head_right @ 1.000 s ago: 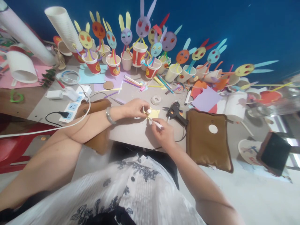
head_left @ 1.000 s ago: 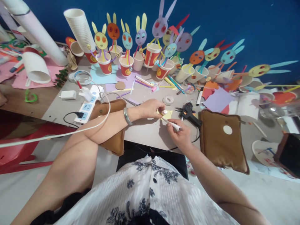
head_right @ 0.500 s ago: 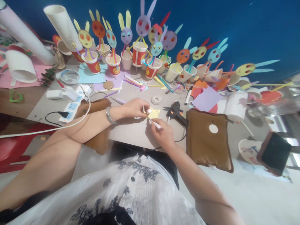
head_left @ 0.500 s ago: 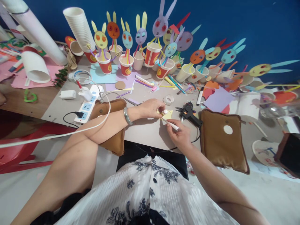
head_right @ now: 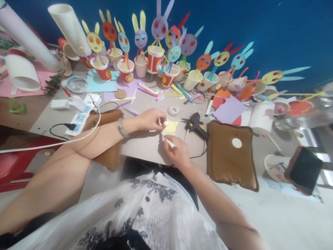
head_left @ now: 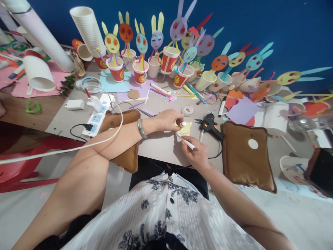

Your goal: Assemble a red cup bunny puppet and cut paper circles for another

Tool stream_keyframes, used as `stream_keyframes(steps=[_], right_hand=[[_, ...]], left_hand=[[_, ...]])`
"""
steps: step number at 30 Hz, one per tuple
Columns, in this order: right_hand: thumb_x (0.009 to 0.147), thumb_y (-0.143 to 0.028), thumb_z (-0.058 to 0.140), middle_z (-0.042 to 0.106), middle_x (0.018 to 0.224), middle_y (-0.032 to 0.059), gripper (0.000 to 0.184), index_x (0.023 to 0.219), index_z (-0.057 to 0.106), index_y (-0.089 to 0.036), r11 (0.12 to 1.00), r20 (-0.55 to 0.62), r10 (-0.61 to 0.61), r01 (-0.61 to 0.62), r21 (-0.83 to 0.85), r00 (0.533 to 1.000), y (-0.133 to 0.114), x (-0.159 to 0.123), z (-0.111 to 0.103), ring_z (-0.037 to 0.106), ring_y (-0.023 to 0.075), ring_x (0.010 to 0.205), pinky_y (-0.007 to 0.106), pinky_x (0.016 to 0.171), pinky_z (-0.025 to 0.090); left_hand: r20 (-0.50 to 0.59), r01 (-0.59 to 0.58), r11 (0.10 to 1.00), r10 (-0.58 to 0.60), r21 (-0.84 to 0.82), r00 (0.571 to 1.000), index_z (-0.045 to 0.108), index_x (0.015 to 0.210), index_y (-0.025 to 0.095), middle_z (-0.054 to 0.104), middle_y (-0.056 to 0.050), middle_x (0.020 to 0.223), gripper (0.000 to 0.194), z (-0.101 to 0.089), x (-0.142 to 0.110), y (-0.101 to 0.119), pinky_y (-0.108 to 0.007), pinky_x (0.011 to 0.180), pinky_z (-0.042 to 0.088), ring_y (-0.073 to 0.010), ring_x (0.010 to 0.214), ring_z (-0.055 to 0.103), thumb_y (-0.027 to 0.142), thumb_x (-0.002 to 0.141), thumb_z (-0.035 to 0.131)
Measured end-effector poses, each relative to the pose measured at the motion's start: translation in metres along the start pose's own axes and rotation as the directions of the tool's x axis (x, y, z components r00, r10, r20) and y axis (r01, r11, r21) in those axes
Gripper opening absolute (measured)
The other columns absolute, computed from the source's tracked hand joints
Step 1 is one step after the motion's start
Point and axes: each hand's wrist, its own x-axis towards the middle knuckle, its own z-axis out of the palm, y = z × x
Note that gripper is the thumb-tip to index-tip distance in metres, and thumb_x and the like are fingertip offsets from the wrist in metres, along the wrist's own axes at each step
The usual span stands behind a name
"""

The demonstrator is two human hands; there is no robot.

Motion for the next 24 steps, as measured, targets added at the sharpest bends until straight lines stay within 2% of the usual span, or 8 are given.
stream_keyframes(steps=[4, 7, 10, 15, 24], right_hand=[[0.1, -0.02, 0.059, 0.079, 0.092, 0.0091, 0.017, 0.113, 0.069, -0.021, 0.978, -0.025, -0.199, 0.197, -0.071, 0.98, -0.005, 0.002, 0.004, 0.075, 0.0235, 0.08, 0.037, 0.073, 0.061], [0.097, -0.012, 0.059, 0.077, 0.085, 0.0077, 0.022, 0.117, 0.067, -0.018, 0.918, 0.015, -0.364, 0.362, -0.166, 0.931, -0.008, 0.006, 0.009, 0.07, 0.022, 0.074, 0.036, 0.069, 0.056], [0.097, -0.009, 0.056, 0.074, 0.083, 0.0077, 0.024, 0.117, 0.067, -0.015, 0.854, 0.063, -0.446, 0.446, -0.267, 0.893, -0.01, 0.011, 0.013, 0.066, 0.0214, 0.072, 0.036, 0.068, 0.052], [0.098, -0.011, 0.057, 0.071, 0.079, 0.0082, 0.018, 0.112, 0.068, -0.01, 0.824, 0.09, -0.445, 0.446, -0.349, 0.891, -0.011, 0.015, 0.015, 0.061, 0.0222, 0.071, 0.036, 0.07, 0.05], [0.099, -0.011, 0.054, 0.067, 0.075, 0.0064, 0.018, 0.106, 0.07, -0.012, 0.839, 0.136, -0.384, 0.407, -0.361, 0.913, -0.01, 0.016, 0.018, 0.059, 0.0217, 0.07, 0.035, 0.071, 0.046]], left_hand=[[-0.008, 0.0, 1.0, -0.001, -0.007, 1.0, 0.078, 0.086, 0.016, 0.076, -0.003, 0.081, 0.017, 0.001, 0.0, 0.0, -0.027, 0.067, 0.045, -0.0157, 0.072, 0.065, 0.017, 0.07, 0.072], [-0.018, -0.001, 1.0, 0.001, -0.013, 1.0, 0.077, 0.085, 0.016, 0.076, -0.002, 0.079, 0.015, 0.0, -0.001, 0.001, -0.026, 0.067, 0.045, -0.0148, 0.071, 0.065, 0.015, 0.07, 0.071], [-0.013, 0.002, 1.0, -0.002, -0.011, 1.0, 0.077, 0.084, 0.016, 0.076, -0.002, 0.079, 0.015, -0.001, -0.001, 0.002, -0.025, 0.066, 0.045, -0.0144, 0.07, 0.065, 0.014, 0.071, 0.071], [-0.006, 0.005, 1.0, -0.005, -0.004, 1.0, 0.077, 0.086, 0.015, 0.076, -0.003, 0.08, 0.017, 0.0, 0.0, 0.002, -0.025, 0.066, 0.045, -0.0147, 0.07, 0.066, 0.014, 0.07, 0.072], [0.008, 0.01, 1.0, -0.01, 0.019, 1.0, 0.077, 0.087, 0.014, 0.076, -0.004, 0.08, 0.016, 0.0, 0.0, 0.001, -0.025, 0.065, 0.044, -0.0146, 0.07, 0.066, 0.016, 0.071, 0.073]])
